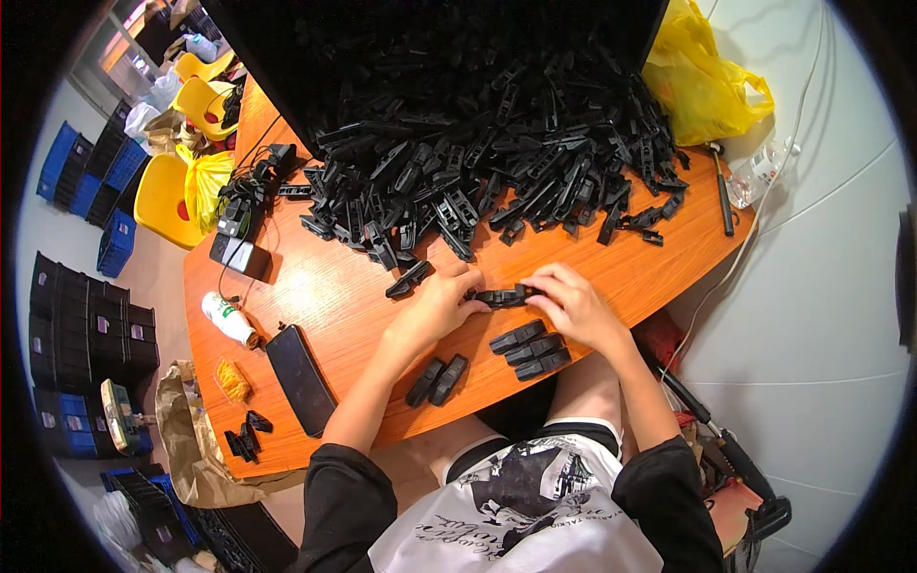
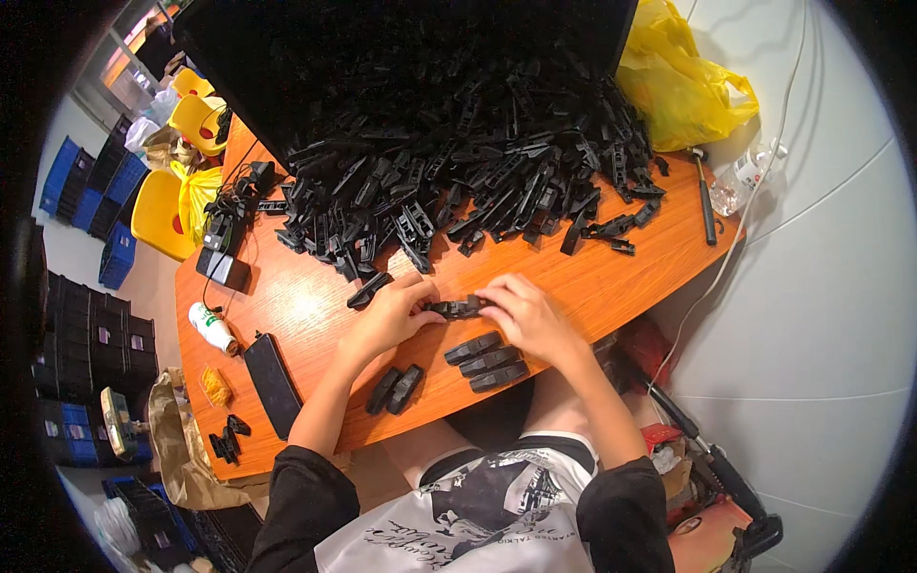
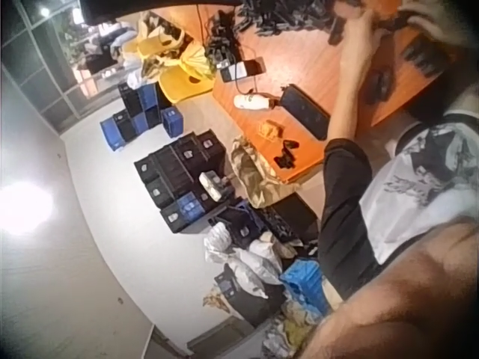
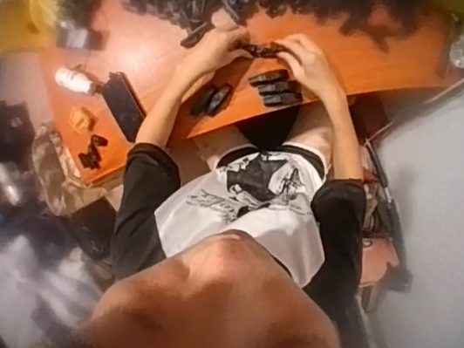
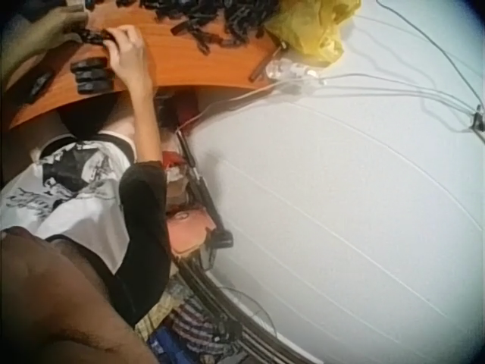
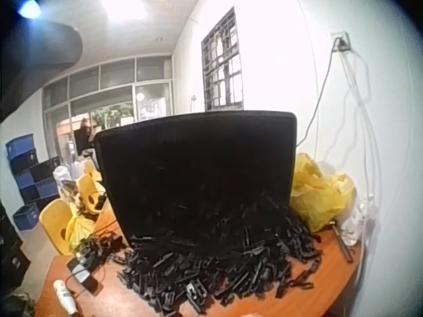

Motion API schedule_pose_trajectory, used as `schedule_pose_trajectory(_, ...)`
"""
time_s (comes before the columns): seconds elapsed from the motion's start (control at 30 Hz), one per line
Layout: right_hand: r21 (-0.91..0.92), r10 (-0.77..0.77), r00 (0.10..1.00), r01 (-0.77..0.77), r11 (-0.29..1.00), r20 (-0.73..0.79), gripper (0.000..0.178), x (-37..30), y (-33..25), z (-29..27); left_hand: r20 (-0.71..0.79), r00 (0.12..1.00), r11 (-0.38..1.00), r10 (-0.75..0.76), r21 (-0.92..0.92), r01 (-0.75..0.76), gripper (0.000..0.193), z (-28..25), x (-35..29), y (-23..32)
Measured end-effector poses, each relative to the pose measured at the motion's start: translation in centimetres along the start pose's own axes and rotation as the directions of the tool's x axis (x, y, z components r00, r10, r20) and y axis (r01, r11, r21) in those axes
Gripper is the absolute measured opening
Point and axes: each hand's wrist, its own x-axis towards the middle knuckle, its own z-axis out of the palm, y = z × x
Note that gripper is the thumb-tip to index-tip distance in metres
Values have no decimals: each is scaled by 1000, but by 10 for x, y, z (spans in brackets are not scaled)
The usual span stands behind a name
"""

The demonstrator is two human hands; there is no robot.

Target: The person assembles plastic components by picking individual parts from a pile on the desk, fitting them together by hand, and stacking the completed units on the table.

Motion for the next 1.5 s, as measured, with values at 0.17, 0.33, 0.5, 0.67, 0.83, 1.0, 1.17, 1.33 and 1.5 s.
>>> schedule_pose_trajectory(0.17,-199,-77,995,87,976,57,25,3,-8,-5,-25,1000,1000,4,-5,-5,22,1,1,1)
schedule_pose_trajectory(0.33,-177,-99,991,113,978,87,27,7,-7,-5,-68,998,1000,-4,11,5,21,3,-1,3)
schedule_pose_trajectory(0.5,-166,-117,992,125,978,55,27,5,-5,-1,-98,995,1000,7,9,-6,21,8,-1,1)
schedule_pose_trajectory(0.67,-153,-145,989,148,977,35,26,7,-4,3,-81,997,1000,-11,15,12,22,10,0,1)
schedule_pose_trajectory(0.83,-124,-140,990,143,982,35,25,8,-2,11,-47,999,1000,-7,-14,6,26,14,2,-2)
schedule_pose_trajectory(1.0,-26,-44,994,47,999,100,22,3,0,-5,-259,962,843,-84,497,207,34,-28,-16,6)
schedule_pose_trajectory(1.17,156,56,998,-59,986,23,20,26,19,-1,-263,926,731,-271,570,375,30,-26,-20,-3)
schedule_pose_trajectory(1.33,-319,9,1000,-13,948,-16,31,65,18,13,-66,973,906,-223,355,232,29,-25,-14,5)
schedule_pose_trajectory(1.5,-205,-57,998,52,977,-17,31,57,34,14,2,1000,993,-19,-113,20,24,-16,-2,0)
